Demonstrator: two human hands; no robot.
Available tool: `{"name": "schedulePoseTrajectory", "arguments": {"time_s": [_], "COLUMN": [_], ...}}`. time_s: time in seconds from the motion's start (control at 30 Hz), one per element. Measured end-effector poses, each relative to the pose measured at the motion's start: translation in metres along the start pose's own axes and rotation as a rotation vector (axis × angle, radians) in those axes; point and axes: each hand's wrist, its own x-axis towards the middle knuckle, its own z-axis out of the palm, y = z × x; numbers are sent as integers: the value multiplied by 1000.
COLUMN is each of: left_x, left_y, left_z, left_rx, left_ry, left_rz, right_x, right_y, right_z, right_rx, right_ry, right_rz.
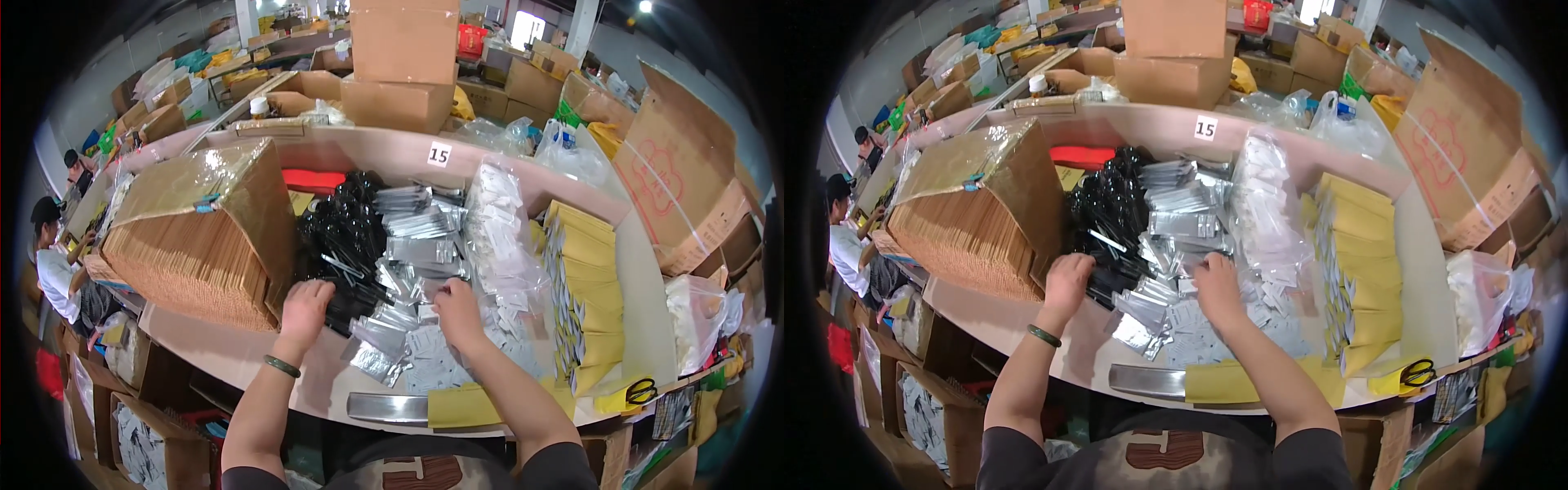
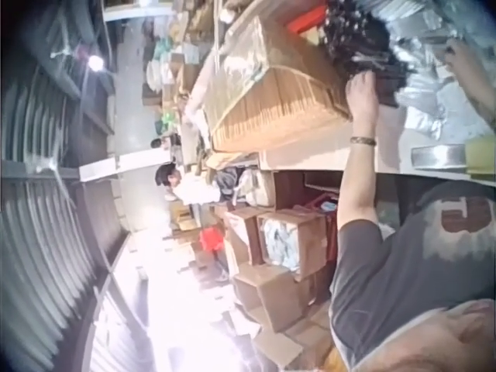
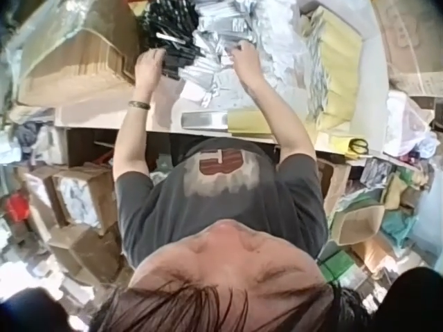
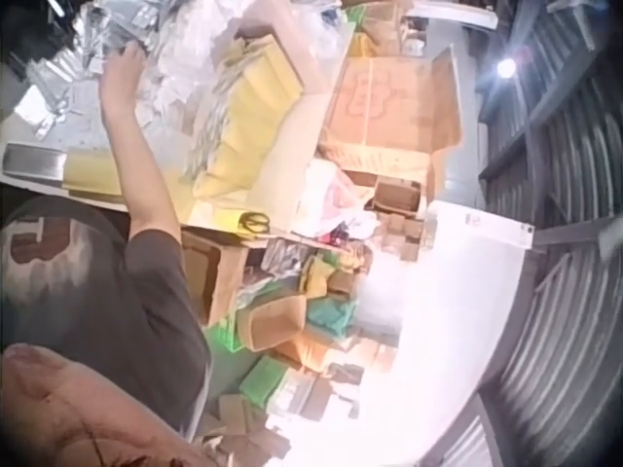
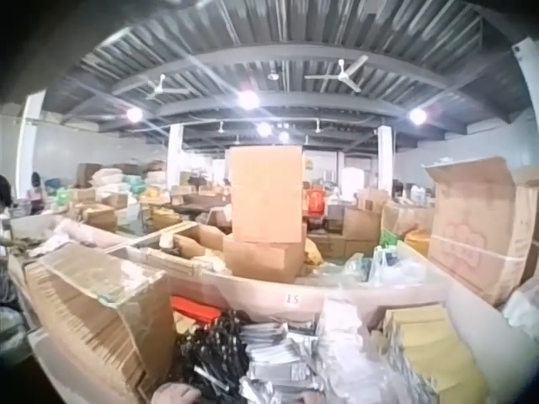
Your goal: Packing small silver and black pouches into yellow padded envelopes at a packing station.
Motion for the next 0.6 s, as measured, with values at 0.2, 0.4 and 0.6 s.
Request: {"name": "schedulePoseTrajectory", "arguments": {"time_s": [0.2, 0.4, 0.6], "left_x": [4, -56, -114], "left_y": [23, 92, 141], "left_z": [-36, -18, -24], "left_rx": [-107, -603, -763], "left_ry": [99, -194, -183], "left_rz": [-158, -448, -576], "right_x": [-10, -107, -116], "right_y": [-40, -109, -112], "right_z": [-35, -16, -49], "right_rx": [301, 533, 340], "right_ry": [-89, -426, -244], "right_rz": [89, -106, -131]}}
